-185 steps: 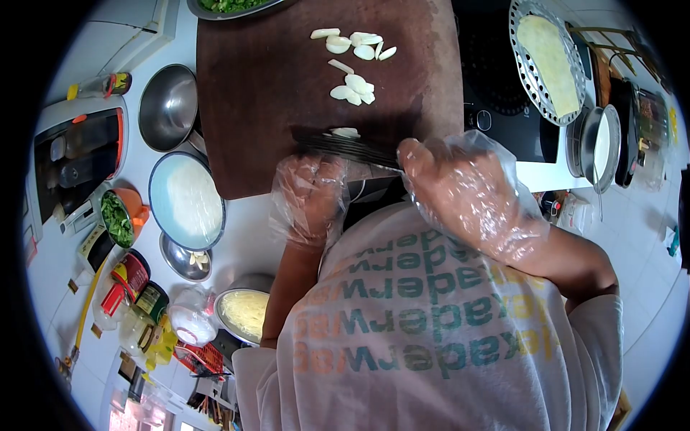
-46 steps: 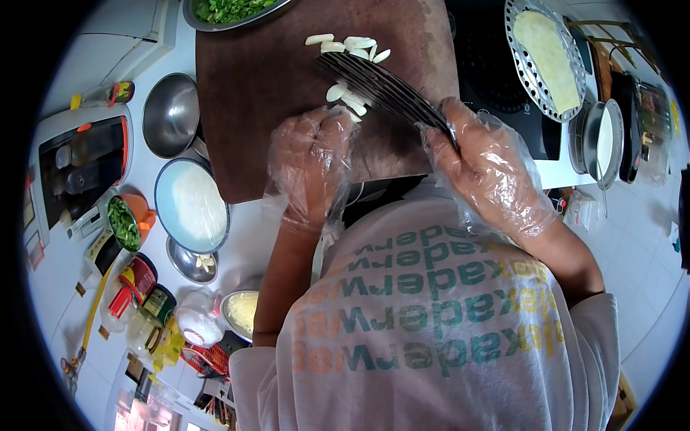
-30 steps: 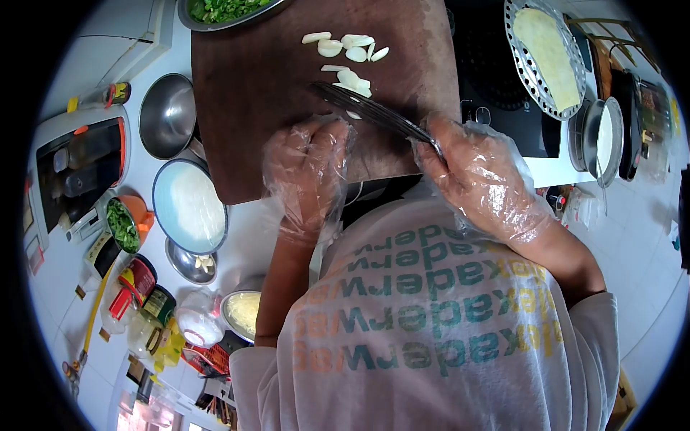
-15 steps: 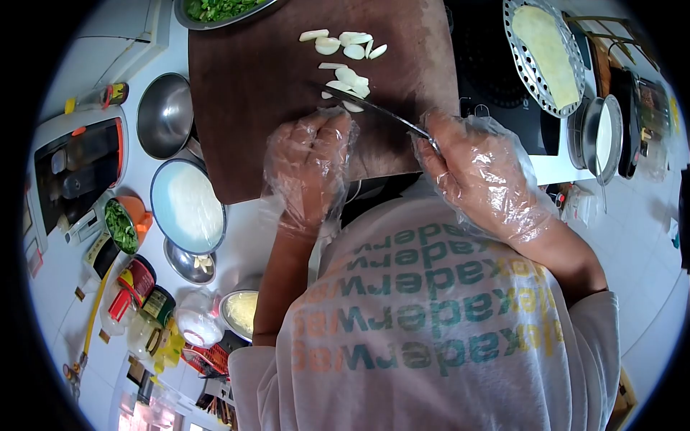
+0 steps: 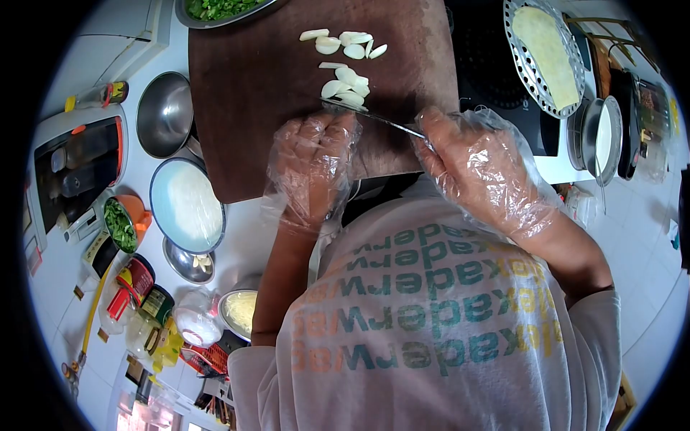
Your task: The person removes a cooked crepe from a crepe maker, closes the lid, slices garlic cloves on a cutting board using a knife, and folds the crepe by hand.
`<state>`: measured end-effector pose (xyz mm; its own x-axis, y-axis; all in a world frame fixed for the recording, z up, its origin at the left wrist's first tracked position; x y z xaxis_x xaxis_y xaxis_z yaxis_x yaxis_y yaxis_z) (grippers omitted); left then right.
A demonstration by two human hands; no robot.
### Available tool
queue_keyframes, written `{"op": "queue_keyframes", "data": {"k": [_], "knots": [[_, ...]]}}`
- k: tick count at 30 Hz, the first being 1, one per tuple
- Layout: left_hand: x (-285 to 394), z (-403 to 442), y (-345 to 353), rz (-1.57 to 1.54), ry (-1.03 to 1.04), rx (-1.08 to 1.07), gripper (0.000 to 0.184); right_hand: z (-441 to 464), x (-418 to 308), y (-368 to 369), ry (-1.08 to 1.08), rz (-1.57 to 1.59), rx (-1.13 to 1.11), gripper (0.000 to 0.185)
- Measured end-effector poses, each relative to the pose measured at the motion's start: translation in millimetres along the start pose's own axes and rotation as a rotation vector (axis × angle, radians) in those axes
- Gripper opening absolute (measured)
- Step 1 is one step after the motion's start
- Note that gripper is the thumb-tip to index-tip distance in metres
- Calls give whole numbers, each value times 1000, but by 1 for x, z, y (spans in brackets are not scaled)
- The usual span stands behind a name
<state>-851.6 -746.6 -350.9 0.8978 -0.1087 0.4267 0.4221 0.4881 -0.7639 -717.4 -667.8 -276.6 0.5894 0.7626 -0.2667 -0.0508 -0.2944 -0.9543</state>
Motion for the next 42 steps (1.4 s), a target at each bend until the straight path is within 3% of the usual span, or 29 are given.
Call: {"op": "queue_keyframes", "data": {"k": [8,11,18,21,25,29,30,33,37,42], "knots": [[-1,-4,-1,-4,37,-25,32,3,-3,-3,-121,-101,86,23],[1,-2,-1,-12,-11,3,15,3,-3,-3,-135,-68,129,20],[3,-13,-10,-86,-33,10,18,12,6,5,-16,-62,-6,10],[4,-12,-15,-72,-68,24,18,9,17,6,-88,77,168,12],[3,-15,-21,-73,-87,66,24,7,27,1,269,420,-5,18],[10,-5,-8,72,-29,15,41,12,41,20,272,774,118,18],[14,4,-9,-4,-12,-81,46,14,39,18,268,825,135,16],[13,20,2,-49,6,-166,46,15,43,27,532,1117,-80,14],[-3,26,1,75,-60,-194,48,16,51,17,559,1114,-135,12],[-2,24,-8,-24,-93,-196,30,16,71,14,598,1153,-26,10]]}}
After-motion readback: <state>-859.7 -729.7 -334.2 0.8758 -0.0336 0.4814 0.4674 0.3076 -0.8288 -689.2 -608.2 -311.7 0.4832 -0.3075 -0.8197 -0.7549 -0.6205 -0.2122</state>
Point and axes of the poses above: each hand's wrist, its own z-axis towards the middle knuckle, its own y-axis out of the palm, x = y × z, the point moved 5 cm from there along z, towards the middle knuckle, and after that the axes turned 4 degrees about -z, right-handed, at the moved point
